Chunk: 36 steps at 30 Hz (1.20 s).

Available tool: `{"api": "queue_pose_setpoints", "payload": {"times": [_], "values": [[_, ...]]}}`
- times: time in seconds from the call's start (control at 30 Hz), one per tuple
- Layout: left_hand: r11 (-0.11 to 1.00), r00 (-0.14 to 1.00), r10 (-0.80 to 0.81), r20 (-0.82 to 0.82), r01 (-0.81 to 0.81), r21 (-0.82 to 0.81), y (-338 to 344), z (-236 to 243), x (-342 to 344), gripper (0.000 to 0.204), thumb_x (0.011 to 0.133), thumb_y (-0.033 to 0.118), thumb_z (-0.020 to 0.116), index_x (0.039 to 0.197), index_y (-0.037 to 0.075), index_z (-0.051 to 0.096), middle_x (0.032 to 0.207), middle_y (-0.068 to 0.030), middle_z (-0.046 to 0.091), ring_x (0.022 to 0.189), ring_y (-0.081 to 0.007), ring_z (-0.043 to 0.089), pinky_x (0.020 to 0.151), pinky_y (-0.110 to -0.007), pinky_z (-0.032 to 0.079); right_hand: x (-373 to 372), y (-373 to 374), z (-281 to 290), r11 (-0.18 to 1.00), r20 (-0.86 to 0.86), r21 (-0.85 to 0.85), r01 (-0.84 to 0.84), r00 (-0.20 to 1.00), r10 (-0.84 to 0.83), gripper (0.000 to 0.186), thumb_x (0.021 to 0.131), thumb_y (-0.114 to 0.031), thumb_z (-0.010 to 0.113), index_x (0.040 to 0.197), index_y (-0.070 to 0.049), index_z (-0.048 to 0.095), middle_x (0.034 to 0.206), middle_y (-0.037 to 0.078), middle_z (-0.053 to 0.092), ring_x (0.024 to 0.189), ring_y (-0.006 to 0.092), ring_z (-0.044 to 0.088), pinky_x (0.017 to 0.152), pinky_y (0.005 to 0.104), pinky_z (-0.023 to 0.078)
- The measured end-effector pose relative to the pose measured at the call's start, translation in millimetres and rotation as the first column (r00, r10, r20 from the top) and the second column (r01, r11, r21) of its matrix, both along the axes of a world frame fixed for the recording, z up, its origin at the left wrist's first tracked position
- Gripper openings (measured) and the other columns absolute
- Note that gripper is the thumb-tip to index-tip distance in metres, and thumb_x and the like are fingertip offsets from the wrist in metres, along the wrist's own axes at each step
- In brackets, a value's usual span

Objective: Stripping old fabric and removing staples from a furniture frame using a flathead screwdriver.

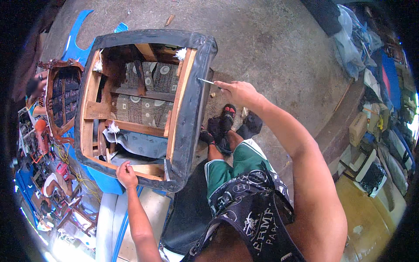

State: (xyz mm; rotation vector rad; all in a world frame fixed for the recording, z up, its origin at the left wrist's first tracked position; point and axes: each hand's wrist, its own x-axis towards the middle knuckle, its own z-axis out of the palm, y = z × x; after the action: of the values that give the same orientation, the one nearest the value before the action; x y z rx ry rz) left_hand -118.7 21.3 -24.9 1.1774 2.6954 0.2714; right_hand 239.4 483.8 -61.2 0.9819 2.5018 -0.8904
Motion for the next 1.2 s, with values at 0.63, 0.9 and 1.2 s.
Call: {"api": "queue_pose_setpoints", "payload": {"times": [0.63, 0.9, 1.2], "values": [[0.996, 0.999, 0.046, -0.002, -0.046, -0.072, 12, 4, 8, 0.013, 0.082, 0.011, 0.064, 0.092, 0.011, 0.073, 0.082, -0.0077, 0.069, 0.083, -0.0288, 0.06, 0.083, -0.042, 0.046, 25, -26, -89, 0.979, -0.423, -0.129, 0.155, 0.885, -0.196, 0.043, 0.1, -0.033, 0.056, 0.143, -0.038, 0.051, 0.094, 0.016, 0.072, 0.084, 0.0407, 0.068, 0.07, 0.05, 0.056], [0.997, 0.999, 0.044, 0.008, -0.043, -0.069, 15, 5, 4, 0.014, 0.084, 0.011, 0.062, 0.092, 0.009, 0.073, 0.086, -0.0085, 0.07, 0.085, -0.0295, 0.06, 0.084, -0.042, 0.045, 22, -9, -107, 0.97, -0.332, -0.221, 0.105, 0.927, -0.176, 0.045, 0.1, -0.025, 0.057, 0.144, -0.026, 0.048, 0.113, 0.021, 0.067, 0.103, 0.0406, 0.065, 0.084, 0.0478, 0.053], [0.998, 0.999, 0.042, 0.011, -0.041, -0.043, 1, 4, 1, 0.014, 0.087, 0.012, 0.062, 0.094, 0.008, 0.074, 0.08, -0.0088, 0.065, 0.083, -0.0283, 0.058, 0.081, -0.041, 0.046, 28, -18, -54, 0.914, -0.208, -0.27, 0.302, 0.909, -0.362, 0.047, 0.101, -0.027, 0.051, 0.148, -0.024, 0.044, 0.121, 0.023, 0.065, 0.109, 0.0427, 0.063, 0.092, 0.0489, 0.052]]}}
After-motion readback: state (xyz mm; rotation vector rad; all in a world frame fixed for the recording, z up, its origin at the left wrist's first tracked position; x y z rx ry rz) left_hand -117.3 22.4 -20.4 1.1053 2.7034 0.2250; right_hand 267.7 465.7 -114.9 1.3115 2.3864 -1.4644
